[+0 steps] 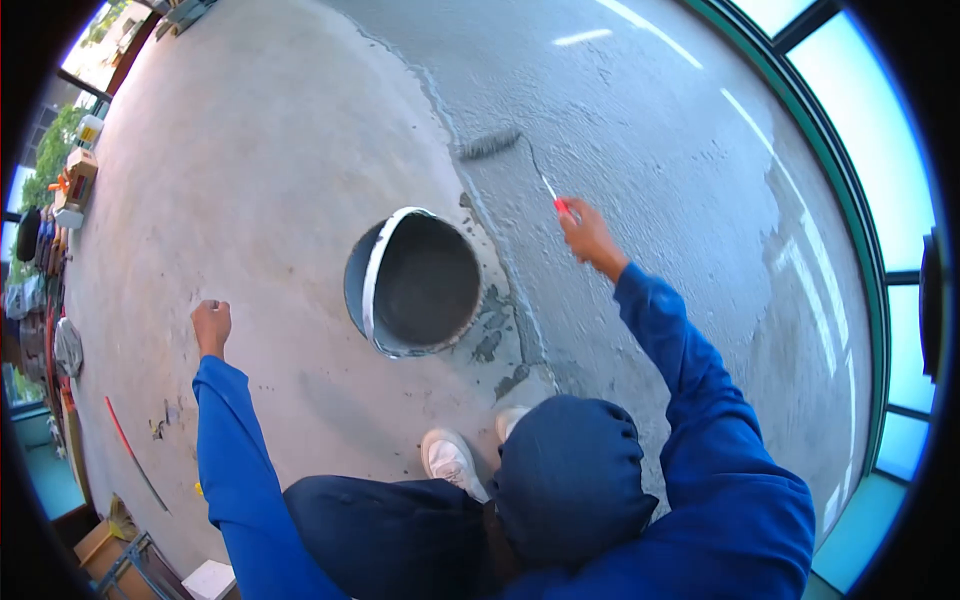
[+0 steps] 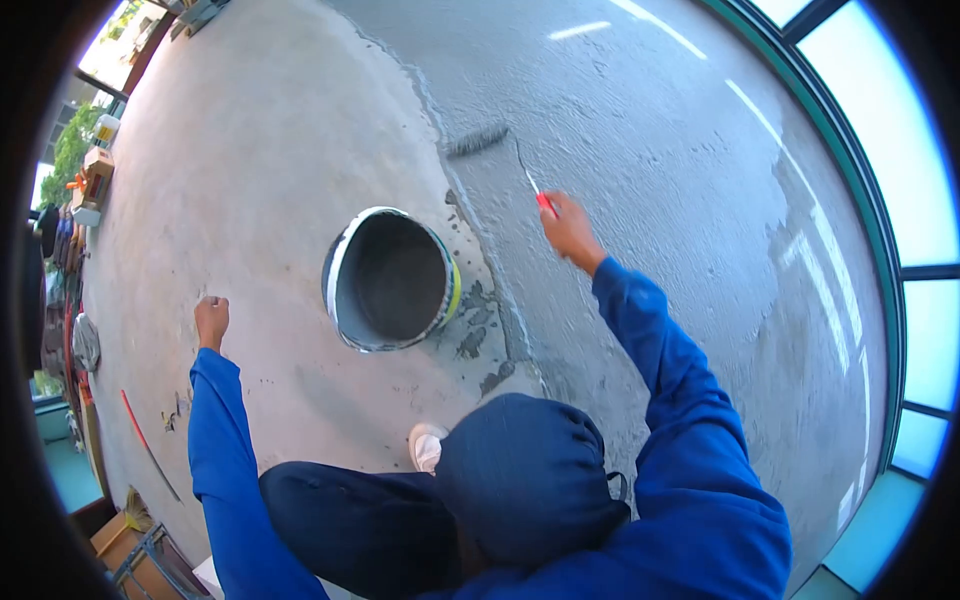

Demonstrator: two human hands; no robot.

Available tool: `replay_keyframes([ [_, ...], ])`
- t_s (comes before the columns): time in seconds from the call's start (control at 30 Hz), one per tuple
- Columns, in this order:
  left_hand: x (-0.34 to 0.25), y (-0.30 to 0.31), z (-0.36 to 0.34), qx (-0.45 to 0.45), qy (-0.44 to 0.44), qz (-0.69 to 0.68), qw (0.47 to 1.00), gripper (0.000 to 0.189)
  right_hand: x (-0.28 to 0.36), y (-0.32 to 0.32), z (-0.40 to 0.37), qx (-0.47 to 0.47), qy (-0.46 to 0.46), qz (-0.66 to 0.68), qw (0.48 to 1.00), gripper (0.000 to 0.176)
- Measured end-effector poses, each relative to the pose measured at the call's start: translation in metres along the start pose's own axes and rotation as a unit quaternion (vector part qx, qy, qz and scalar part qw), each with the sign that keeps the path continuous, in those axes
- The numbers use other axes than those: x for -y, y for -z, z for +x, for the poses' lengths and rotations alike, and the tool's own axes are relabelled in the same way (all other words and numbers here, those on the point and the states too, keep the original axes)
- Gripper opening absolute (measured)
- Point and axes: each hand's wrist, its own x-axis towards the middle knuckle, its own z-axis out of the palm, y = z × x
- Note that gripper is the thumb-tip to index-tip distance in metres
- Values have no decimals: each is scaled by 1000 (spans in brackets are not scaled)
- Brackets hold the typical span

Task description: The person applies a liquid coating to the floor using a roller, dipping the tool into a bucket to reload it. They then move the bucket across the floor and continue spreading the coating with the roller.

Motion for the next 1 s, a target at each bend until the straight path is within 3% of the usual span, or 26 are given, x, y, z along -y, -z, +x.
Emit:
replay_keyframes([
  [0.17,-14,0,13,12,-14,-4,1000,31,-89,17,-123,-41,80,-82,993,33],
  [0.23,-14,-1,11,2,-25,-1,1000,31,-109,20,-178,-52,40,-76,995,33],
  [0.3,-15,4,11,-4,-43,3,999,31,-115,27,-230,-95,93,-129,983,34],
  [0.4,-7,9,11,10,-55,65,996,30,-102,47,-277,-42,2,-44,998,34],
  [0.5,-1,12,5,-4,-40,41,998,30,-97,53,-291,-70,-87,60,992,33],
  [0.67,6,14,3,6,-36,40,999,30,-91,57,-228,-83,-186,107,973,34],
  [0.8,24,5,5,-23,-61,29,997,32,-94,45,-130,-118,-13,37,992,32],
  [0.87,26,7,3,2,-37,37,999,31,-62,42,-83,-74,-73,87,991,31],
  [0.93,27,9,0,16,-17,40,999,30,-49,31,-24,-103,-14,67,992,30],
  [1.0,30,10,-4,21,0,41,999,31,-19,28,32,-83,-30,60,994,30],
])
